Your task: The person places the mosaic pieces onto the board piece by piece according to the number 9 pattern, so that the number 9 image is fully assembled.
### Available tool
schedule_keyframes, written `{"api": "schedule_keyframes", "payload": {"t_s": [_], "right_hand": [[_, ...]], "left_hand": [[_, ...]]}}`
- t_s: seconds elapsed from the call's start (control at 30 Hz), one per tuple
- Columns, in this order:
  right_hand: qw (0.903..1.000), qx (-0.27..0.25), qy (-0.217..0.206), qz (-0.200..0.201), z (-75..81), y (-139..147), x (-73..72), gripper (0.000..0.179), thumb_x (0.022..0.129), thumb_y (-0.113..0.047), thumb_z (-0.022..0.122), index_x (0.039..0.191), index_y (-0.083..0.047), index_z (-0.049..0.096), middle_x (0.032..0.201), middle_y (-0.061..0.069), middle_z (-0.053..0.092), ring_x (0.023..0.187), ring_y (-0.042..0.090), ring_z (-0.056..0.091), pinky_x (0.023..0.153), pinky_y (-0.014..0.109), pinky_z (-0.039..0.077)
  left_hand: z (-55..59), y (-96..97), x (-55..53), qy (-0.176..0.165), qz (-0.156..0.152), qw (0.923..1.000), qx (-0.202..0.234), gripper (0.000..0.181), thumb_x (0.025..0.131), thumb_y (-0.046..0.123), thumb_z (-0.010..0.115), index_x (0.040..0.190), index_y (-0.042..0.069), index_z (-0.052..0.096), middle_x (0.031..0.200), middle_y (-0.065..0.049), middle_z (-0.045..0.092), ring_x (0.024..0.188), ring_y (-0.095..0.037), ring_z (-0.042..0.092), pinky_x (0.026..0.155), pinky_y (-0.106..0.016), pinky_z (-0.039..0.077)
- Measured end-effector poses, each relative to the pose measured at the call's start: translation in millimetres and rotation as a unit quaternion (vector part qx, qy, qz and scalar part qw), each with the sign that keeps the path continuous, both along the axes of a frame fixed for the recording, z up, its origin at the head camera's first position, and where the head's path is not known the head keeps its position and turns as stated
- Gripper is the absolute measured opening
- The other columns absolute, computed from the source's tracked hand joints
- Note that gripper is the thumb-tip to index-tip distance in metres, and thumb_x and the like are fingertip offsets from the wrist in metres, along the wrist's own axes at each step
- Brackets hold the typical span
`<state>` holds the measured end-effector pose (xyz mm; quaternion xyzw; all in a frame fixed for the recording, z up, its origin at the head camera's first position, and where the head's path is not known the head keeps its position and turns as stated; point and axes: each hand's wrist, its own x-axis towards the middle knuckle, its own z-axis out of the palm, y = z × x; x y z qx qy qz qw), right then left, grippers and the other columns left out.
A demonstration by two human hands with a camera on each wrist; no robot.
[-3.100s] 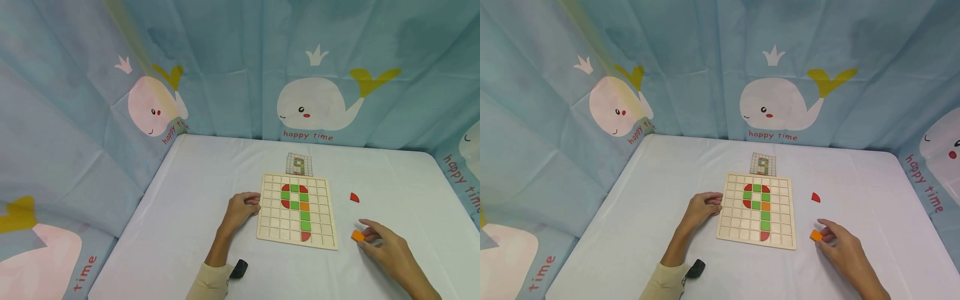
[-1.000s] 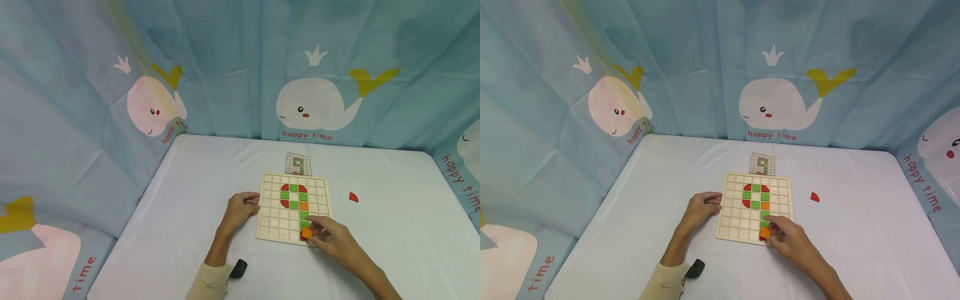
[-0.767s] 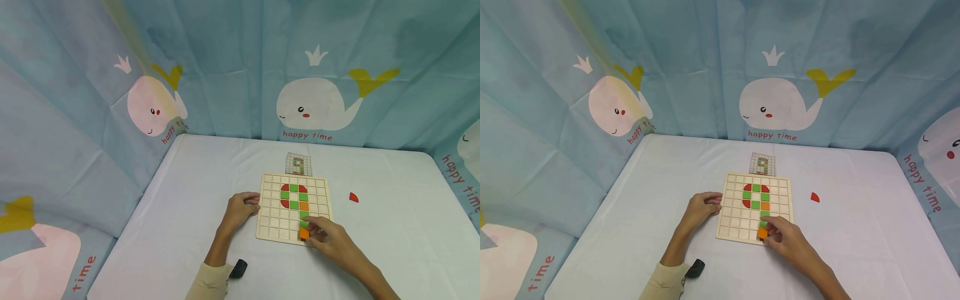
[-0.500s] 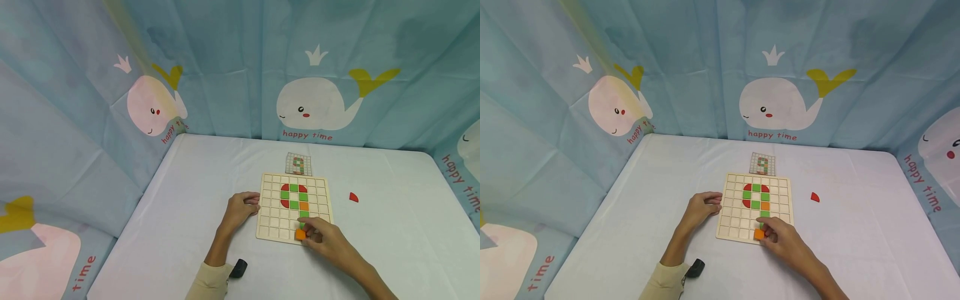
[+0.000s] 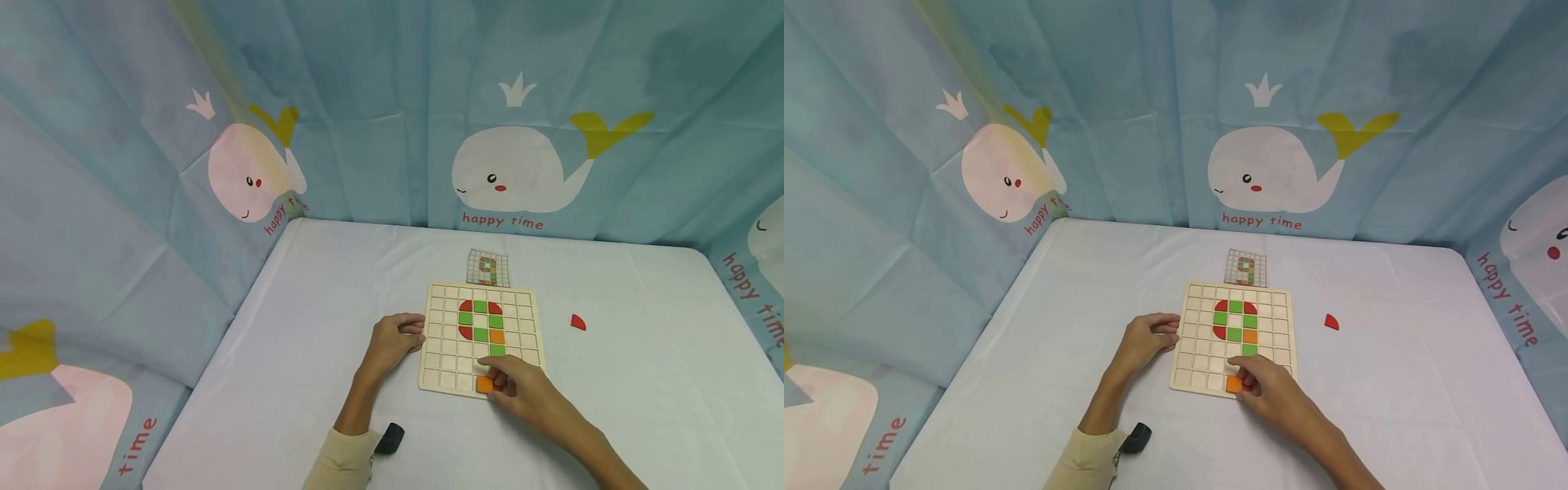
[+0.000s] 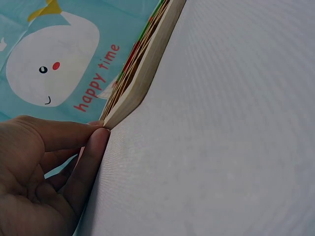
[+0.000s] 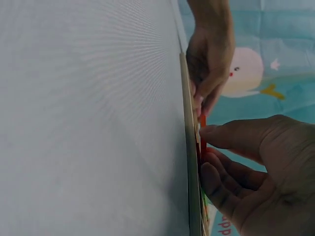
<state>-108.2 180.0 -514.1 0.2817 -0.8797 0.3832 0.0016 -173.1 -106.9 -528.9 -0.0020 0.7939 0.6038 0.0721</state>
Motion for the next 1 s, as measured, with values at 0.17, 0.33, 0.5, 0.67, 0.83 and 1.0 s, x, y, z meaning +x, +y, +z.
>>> {"api": "schedule_keyframes", "payload": {"t_s": [0.17, 0.33, 0.5, 0.67, 0.83, 1.0], "right_hand": [[0.9995, 0.021, -0.023, -0.006, 1.2, -3.3, -0.6, 0.053, 0.081, 0.005, 0.087, 0.130, -0.005, 0.070, 0.098, -0.009, 0.067, 0.086, 0.004, 0.060, 0.073, 0.021, 0.057], [0.9990, 0.030, -0.032, -0.013, 1.5, -4.6, -1.6, 0.051, 0.082, 0.004, 0.086, 0.130, -0.006, 0.070, 0.098, -0.009, 0.066, 0.086, 0.004, 0.060, 0.074, 0.022, 0.058], [0.9988, 0.031, -0.033, -0.019, 1.8, -5.5, -1.9, 0.050, 0.082, 0.005, 0.086, 0.128, -0.005, 0.071, 0.097, -0.009, 0.065, 0.085, 0.004, 0.060, 0.074, 0.021, 0.057], [0.9989, 0.029, -0.030, -0.020, 1.1, -6.3, -1.8, 0.050, 0.081, 0.005, 0.087, 0.128, -0.005, 0.071, 0.096, -0.008, 0.066, 0.085, 0.005, 0.060, 0.074, 0.022, 0.057], [0.9989, 0.028, -0.033, -0.017, 1.4, -5.9, -1.6, 0.049, 0.081, 0.004, 0.087, 0.127, -0.004, 0.072, 0.097, -0.008, 0.067, 0.085, 0.004, 0.061, 0.075, 0.022, 0.058], [0.9999, 0.000, -0.015, -0.002, 1.8, -3.2, -0.1, 0.049, 0.080, 0.005, 0.087, 0.126, -0.003, 0.072, 0.099, -0.007, 0.071, 0.087, 0.007, 0.065, 0.077, 0.024, 0.061]], "left_hand": [[-1.3, -0.1, -0.5, 0.003, -0.001, 1.0000, -0.002, 0.038, 0.090, -0.003, 0.076, 0.128, 0.000, 0.074, 0.112, -0.009, 0.078, 0.096, -0.017, 0.075, 0.074, -0.025, 0.065], [-1.4, 0.1, -0.6, 0.003, -0.002, 1.0000, -0.001, 0.038, 0.091, -0.003, 0.076, 0.129, 0.000, 0.073, 0.111, -0.010, 0.077, 0.096, -0.017, 0.075, 0.074, -0.025, 0.065], [-1.3, 0.1, -0.7, 0.002, 0.000, 1.0000, -0.004, 0.038, 0.090, -0.002, 0.076, 0.128, 0.000, 0.074, 0.111, -0.009, 0.077, 0.095, -0.016, 0.075, 0.074, -0.025, 0.065], [-2.0, -0.3, -0.6, 0.004, -0.001, 1.0000, -0.003, 0.037, 0.090, -0.002, 0.076, 0.127, 0.001, 0.074, 0.112, -0.009, 0.077, 0.096, -0.017, 0.075, 0.074, -0.025, 0.065], [-2.9, -0.5, -0.6, 0.007, 0.000, 1.0000, -0.002, 0.038, 0.090, -0.002, 0.076, 0.128, 0.001, 0.074, 0.112, -0.009, 0.077, 0.097, -0.018, 0.076, 0.074, -0.025, 0.065], [-2.7, 0.3, -0.8, 0.009, -0.001, 0.9999, -0.004, 0.038, 0.090, -0.002, 0.076, 0.128, 0.000, 0.074, 0.111, -0.010, 0.077, 0.096, -0.018, 0.076, 0.074, -0.025, 0.065]]}}
